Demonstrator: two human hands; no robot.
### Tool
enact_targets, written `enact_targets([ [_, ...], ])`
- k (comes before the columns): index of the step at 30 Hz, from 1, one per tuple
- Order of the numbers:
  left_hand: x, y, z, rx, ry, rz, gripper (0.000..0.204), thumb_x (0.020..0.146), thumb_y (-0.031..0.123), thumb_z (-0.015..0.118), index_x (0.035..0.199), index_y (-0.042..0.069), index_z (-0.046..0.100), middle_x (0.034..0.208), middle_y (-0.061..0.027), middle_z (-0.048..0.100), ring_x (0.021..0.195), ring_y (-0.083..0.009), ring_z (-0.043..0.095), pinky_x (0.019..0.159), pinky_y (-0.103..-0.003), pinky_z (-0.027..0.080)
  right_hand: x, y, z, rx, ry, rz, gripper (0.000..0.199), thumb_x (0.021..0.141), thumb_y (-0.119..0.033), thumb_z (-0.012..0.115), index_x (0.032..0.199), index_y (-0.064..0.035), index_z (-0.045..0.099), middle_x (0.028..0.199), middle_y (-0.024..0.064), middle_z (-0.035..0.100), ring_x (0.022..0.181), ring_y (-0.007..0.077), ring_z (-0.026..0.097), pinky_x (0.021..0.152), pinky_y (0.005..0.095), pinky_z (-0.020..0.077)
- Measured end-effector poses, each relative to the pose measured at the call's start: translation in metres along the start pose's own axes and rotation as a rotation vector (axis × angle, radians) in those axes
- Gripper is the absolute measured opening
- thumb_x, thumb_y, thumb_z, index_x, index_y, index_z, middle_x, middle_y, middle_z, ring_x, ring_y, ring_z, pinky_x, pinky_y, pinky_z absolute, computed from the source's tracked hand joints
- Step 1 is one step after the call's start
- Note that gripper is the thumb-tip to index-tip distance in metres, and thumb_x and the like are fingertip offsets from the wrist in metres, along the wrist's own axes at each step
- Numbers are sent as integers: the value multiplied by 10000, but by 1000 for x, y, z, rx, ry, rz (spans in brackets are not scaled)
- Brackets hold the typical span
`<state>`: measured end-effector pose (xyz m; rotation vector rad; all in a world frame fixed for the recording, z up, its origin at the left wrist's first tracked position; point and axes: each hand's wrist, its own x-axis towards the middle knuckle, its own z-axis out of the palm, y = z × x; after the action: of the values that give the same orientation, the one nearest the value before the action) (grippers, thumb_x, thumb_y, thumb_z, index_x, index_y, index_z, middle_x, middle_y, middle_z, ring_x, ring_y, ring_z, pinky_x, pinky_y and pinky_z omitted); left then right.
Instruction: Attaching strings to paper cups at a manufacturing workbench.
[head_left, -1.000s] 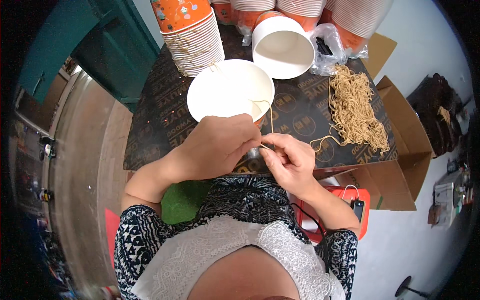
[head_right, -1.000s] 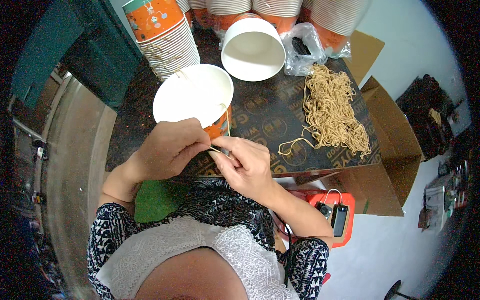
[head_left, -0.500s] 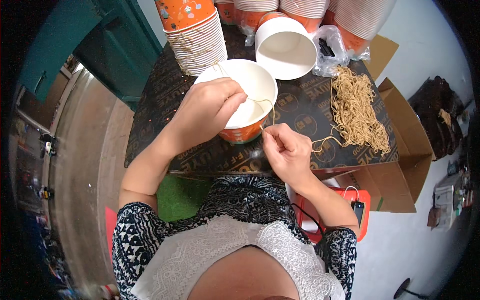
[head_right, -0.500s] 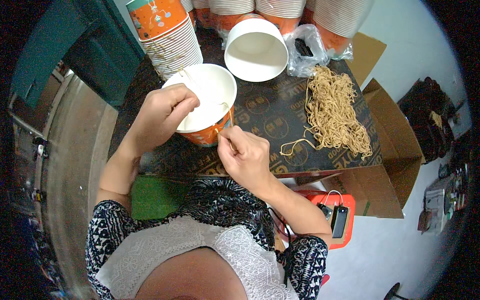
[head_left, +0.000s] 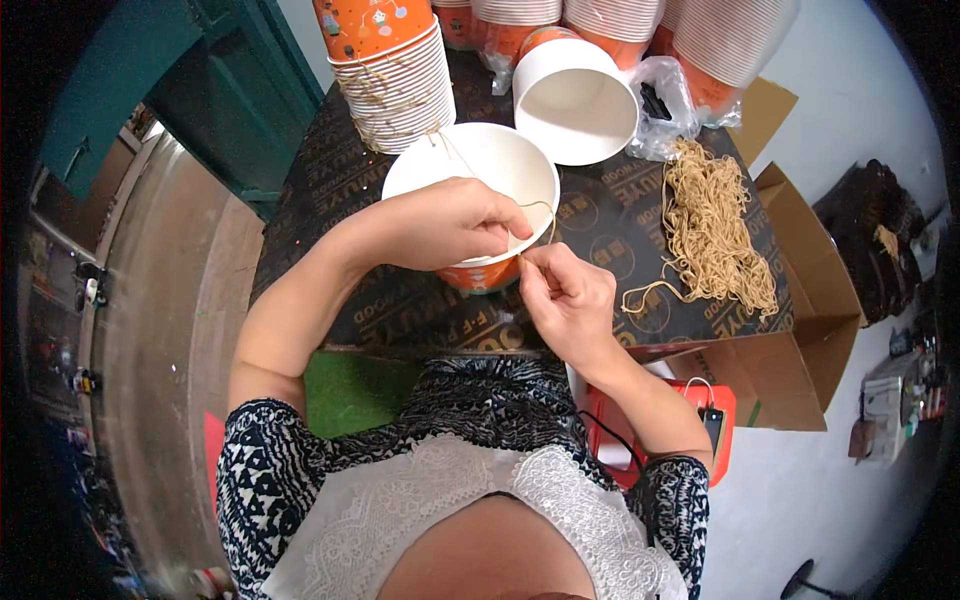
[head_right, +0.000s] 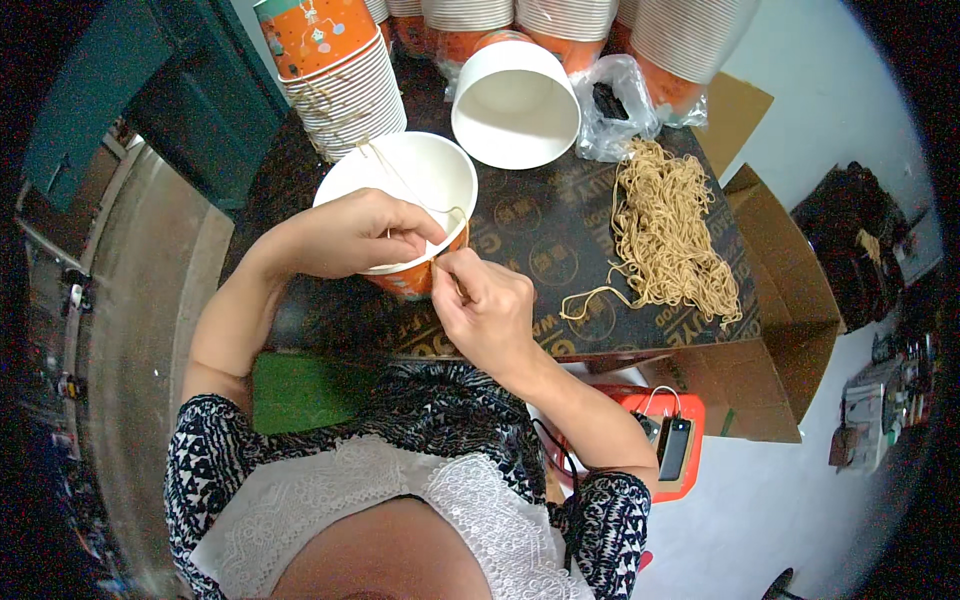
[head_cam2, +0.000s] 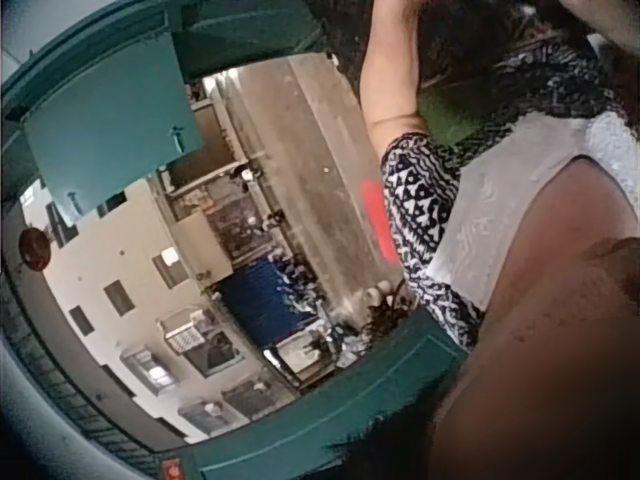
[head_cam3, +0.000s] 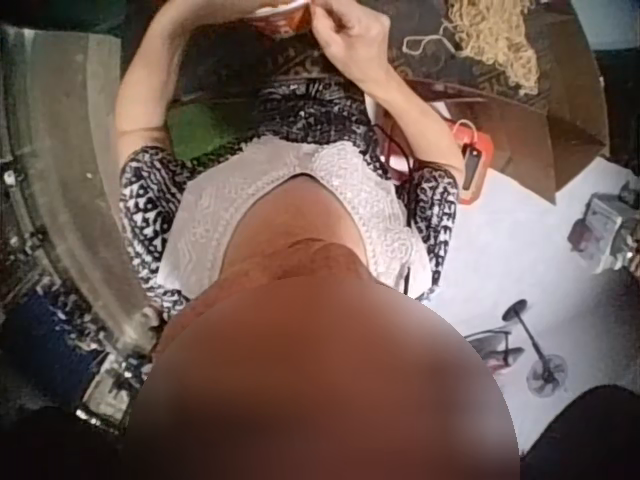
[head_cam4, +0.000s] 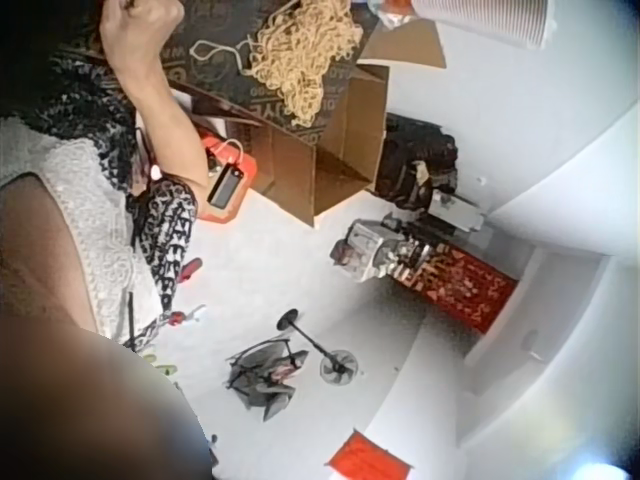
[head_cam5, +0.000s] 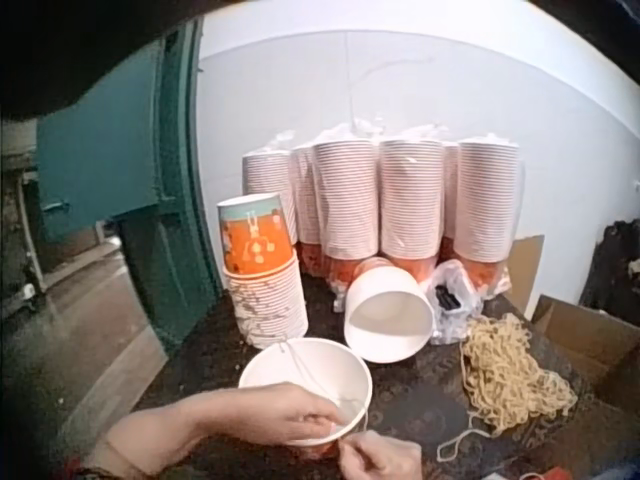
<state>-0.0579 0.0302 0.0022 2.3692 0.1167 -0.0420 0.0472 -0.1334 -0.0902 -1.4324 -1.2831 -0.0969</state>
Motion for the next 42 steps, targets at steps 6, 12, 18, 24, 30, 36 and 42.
enact_targets([
  [6,5,3,-1,-69,-107,-57,188,873,83,587,989,-25,689,836,-69,693,792,-96,608,727,-271,499,1,0,1,-24,11,-5,71,805,-15,671,792,-23,601,586,136,576,520,270,620,491,361,468],
  [12,10,0,5,-39,-43,18,141,819,79,587,863,-22,674,738,-95,686,694,-137,632,650,-311,507,0,0,-3,-7,10,-19,72,813,-28,687,836,-20,619,647,140,611,548,281,628,514,371,487],
  [18,-7,-1,4,39,243,-71,125,818,85,578,821,-3,667,678,-63,628,627,-107,558,601,-286,467,-4,-8,-27,-105,-105,-30,102,819,-26,699,909,-27,653,770,127,607,612,308,620,543,380,501],
  [24,-11,7,18,-576,360,31,104,792,56,579,746,-6,649,665,-29,594,631,-42,498,546,-230,392,6,-19,-29,-109,-134,-104,74,829,-11,681,891,-24,642,784,132,595,629,317,617,553,385,497],
  [30,-15,8,15,-728,184,-77,113,868,96,621,834,-8,650,744,-53,673,504,-40,504,432,-184,376,15,-28,-34,-89,-204,-128,71,833,17,664,892,-14,640,772,135,584,624,302,605,559,371,486],
  [36,-14,5,18,-753,153,-87,104,836,67,674,892,-20,671,738,-34,660,516,-42,507,442,-185,393,34,-33,-45,-44,-124,-173,249,822,103,565,1042,2,624,782,119,562,640,223,559,593,301,456],
  [42,-7,2,24,-685,55,-13,77,812,21,671,868,-30,658,697,-22,622,524,-37,501,447,-197,369,50,-32,-32,74,-135,-162,207,835,105,587,1015,14,637,794,102,601,645,178,573,610,270,462],
])
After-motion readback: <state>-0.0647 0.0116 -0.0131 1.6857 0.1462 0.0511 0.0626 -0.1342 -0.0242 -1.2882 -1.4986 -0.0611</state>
